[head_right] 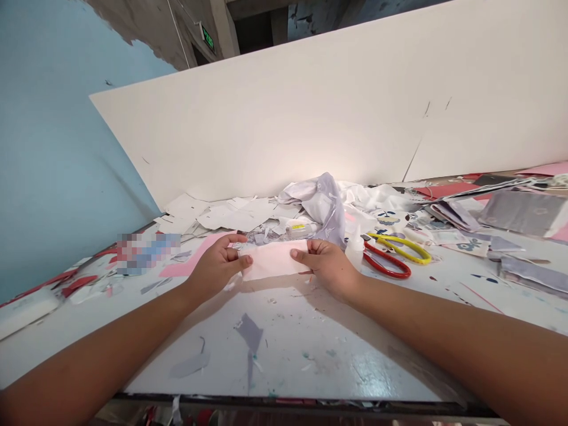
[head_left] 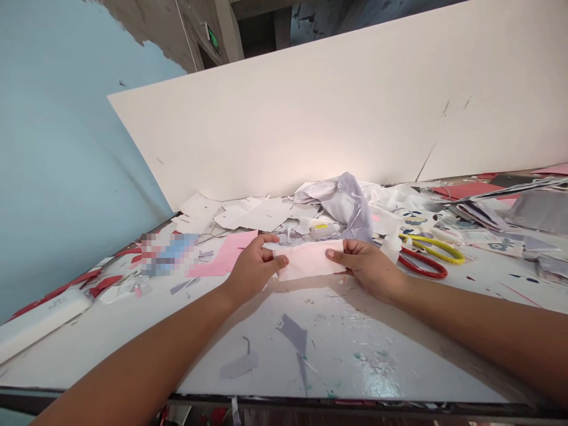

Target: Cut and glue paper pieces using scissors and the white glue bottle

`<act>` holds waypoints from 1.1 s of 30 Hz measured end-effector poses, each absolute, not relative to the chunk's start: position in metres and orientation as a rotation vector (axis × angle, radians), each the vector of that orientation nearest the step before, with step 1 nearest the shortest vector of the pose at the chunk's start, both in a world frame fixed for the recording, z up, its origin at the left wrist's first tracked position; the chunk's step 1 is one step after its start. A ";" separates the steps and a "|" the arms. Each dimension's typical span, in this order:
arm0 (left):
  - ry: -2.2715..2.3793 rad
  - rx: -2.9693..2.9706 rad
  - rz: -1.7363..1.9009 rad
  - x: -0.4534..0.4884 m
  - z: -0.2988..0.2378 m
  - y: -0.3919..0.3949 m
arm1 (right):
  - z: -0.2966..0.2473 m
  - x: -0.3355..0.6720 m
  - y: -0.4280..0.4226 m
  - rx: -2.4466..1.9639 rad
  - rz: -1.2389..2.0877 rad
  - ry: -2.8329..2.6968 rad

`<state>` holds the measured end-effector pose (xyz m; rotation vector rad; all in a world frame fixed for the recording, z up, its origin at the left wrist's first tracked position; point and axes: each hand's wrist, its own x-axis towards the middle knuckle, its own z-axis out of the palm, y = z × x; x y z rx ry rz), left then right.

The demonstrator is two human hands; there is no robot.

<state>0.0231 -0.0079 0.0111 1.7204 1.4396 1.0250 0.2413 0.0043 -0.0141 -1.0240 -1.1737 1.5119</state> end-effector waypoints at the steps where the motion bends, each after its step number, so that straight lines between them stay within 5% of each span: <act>1: 1.430 1.719 1.013 0.023 0.011 -0.007 | -0.014 0.241 0.005 -1.023 1.510 -1.168; 33: 1.255 1.590 1.091 0.014 0.006 0.005 | -0.016 0.240 0.011 -1.025 1.403 -1.175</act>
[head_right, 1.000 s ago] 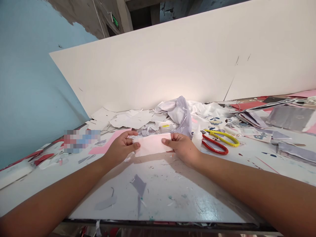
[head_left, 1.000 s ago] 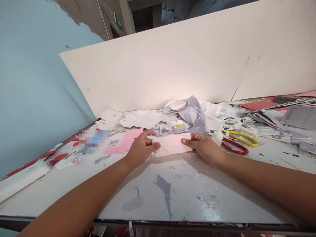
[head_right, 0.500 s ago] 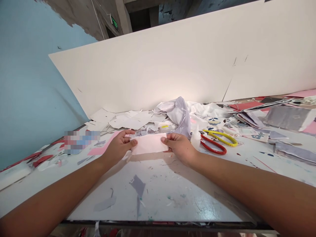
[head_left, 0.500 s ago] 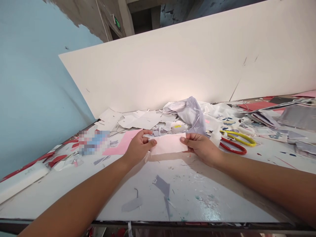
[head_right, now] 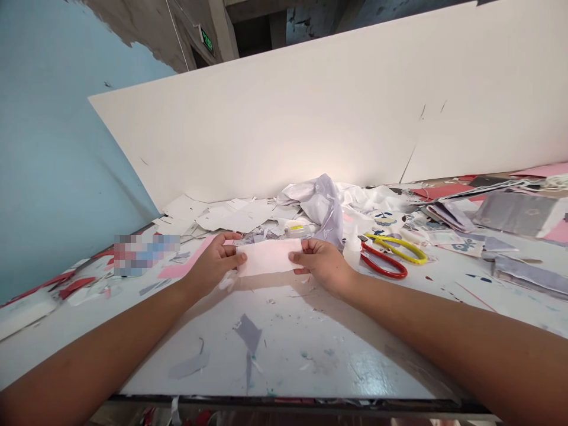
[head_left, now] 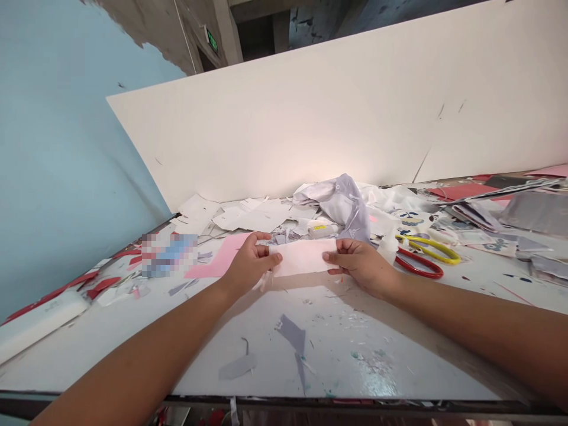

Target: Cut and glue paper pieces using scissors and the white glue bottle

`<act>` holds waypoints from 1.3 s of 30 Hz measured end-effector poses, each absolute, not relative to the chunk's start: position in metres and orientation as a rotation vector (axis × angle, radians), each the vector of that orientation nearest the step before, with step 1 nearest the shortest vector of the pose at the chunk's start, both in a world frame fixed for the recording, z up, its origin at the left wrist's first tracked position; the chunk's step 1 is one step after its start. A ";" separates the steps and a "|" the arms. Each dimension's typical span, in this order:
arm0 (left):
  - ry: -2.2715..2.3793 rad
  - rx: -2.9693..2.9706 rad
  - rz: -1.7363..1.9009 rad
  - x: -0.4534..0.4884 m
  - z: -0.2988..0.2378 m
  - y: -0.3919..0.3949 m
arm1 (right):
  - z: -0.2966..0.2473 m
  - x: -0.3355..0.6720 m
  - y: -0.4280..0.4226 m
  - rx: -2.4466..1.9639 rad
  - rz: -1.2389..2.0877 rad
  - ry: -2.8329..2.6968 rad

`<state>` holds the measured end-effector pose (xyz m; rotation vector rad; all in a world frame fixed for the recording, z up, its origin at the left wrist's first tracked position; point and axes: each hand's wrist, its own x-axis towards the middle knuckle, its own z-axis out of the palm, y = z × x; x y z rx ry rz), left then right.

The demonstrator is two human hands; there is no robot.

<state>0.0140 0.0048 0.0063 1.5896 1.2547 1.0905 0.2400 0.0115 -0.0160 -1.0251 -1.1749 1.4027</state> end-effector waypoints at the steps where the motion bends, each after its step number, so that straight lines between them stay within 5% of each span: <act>1: 1.245 1.589 1.046 0.014 0.006 0.004 | -0.016 0.240 0.011 -1.022 1.403 -1.172; 39: 1.505 1.805 1.151 0.032 0.010 -0.008 | -0.012 0.224 -0.001 -0.908 1.383 -1.182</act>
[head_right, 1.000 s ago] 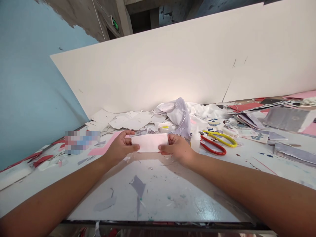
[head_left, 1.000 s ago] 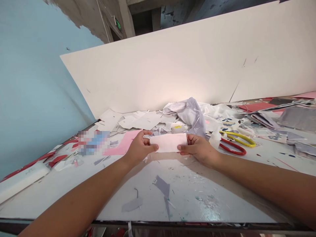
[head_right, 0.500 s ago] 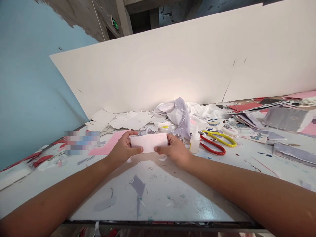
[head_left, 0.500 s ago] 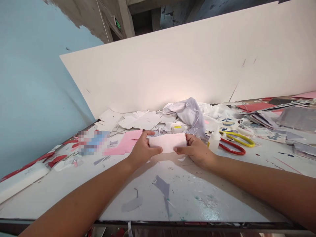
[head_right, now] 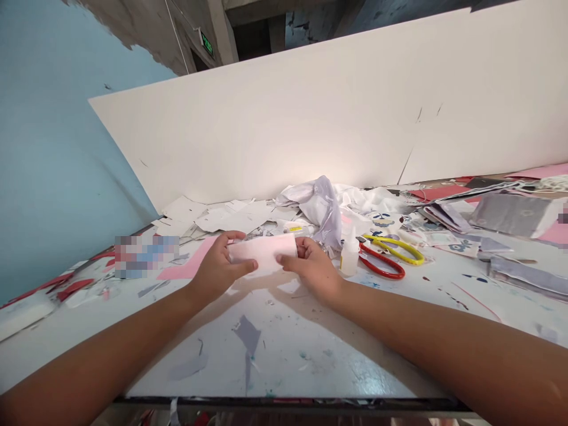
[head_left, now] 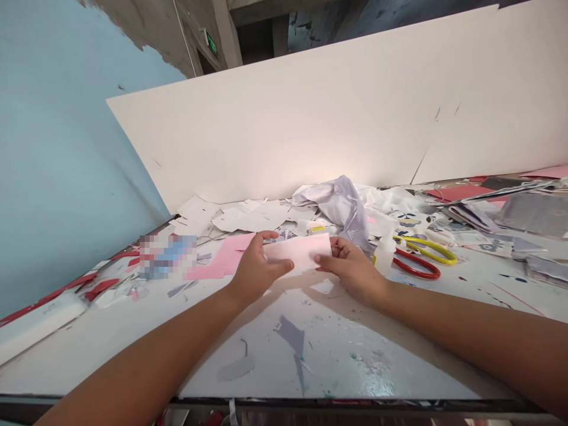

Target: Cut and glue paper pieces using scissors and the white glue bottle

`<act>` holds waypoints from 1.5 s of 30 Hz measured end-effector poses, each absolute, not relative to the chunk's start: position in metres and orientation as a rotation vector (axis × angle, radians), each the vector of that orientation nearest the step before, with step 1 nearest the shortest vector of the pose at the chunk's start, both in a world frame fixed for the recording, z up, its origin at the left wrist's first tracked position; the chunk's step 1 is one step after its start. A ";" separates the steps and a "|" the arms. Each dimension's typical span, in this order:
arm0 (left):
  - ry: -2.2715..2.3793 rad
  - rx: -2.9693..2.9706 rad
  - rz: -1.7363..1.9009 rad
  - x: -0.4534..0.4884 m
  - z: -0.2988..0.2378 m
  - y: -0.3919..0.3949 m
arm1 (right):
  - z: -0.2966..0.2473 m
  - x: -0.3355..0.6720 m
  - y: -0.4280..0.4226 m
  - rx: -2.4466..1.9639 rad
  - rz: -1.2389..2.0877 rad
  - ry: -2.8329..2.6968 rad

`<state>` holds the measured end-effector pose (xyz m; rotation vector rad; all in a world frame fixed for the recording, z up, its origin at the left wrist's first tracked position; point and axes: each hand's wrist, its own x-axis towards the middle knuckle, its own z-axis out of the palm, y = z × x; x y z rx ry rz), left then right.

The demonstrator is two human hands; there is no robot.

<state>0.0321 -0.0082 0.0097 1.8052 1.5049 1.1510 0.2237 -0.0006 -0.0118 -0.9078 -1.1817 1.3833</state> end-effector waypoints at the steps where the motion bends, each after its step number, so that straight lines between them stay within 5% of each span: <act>1: 1.516 1.910 1.244 0.030 0.012 -0.009 | -0.011 0.224 0.000 -0.892 1.382 -1.120; 5: 1.298 2.596 1.566 0.021 0.017 -0.012 | -0.003 0.227 -0.003 -0.880 1.650 -0.932; 11: 0.475 3.291 1.485 0.015 0.017 -0.010 | 0.008 0.237 -0.007 -0.738 2.228 -0.986; 21: 0.552 3.259 1.471 0.012 0.014 -0.008 | 0.004 0.236 -0.006 -0.862 1.813 -1.055; 26: 1.199 2.259 1.373 0.013 0.008 0.000 | -0.003 0.237 -0.001 -0.925 1.461 -1.189; 31: 1.049 1.522 1.085 0.015 0.012 0.002 | -0.006 0.241 0.001 -0.945 1.299 -1.289; 45: 1.254 1.663 1.216 0.021 0.014 -0.002 | -0.006 0.241 0.001 -1.052 1.183 -1.376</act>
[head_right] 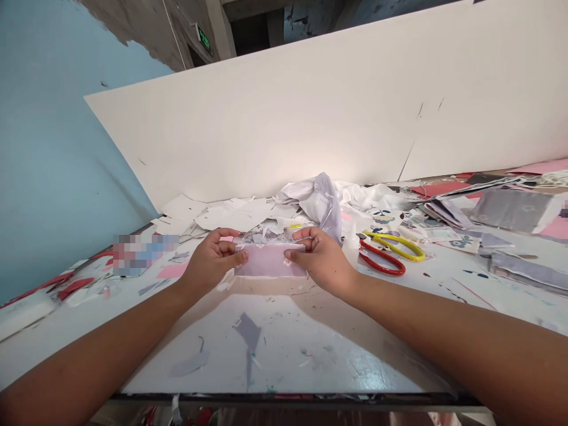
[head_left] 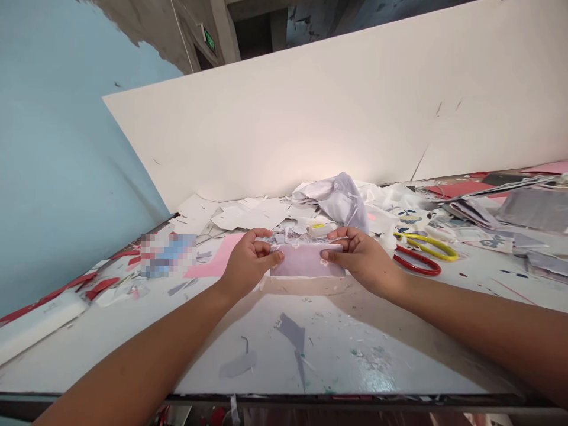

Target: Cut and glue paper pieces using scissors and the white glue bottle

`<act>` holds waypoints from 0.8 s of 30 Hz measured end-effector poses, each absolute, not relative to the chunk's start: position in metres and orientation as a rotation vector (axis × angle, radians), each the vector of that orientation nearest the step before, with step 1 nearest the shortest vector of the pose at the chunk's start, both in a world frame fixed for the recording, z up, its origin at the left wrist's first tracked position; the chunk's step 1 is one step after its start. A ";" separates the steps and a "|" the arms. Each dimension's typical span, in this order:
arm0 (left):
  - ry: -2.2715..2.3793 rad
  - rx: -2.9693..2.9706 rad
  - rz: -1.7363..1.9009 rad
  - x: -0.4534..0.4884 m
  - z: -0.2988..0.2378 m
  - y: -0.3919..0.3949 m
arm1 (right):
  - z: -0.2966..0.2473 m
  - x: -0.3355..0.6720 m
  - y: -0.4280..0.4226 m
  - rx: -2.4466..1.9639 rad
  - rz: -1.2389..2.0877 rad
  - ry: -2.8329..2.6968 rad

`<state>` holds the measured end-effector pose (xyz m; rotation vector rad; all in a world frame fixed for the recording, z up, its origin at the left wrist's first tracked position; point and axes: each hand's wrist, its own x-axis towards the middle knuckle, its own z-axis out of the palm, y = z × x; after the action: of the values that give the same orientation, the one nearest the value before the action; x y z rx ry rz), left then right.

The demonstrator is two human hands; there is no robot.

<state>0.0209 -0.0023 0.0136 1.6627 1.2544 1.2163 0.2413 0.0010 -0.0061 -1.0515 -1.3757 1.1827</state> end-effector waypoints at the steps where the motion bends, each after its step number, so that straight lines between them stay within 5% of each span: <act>1: 1.252 1.664 1.219 0.021 0.014 -0.002 | -0.006 0.242 0.001 -1.055 1.182 -1.364; 8: 1.229 1.607 1.311 0.018 0.013 0.002 | -0.002 0.240 -0.001 -0.957 1.451 -1.336; 24: 1.242 1.656 1.266 0.019 0.013 -0.001 | 0.001 0.242 -0.005 -0.951 1.333 -1.305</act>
<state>0.0190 -0.0007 0.0133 1.6559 1.2417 1.2662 0.2421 -0.0045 0.0013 -0.9512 -1.3045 1.3330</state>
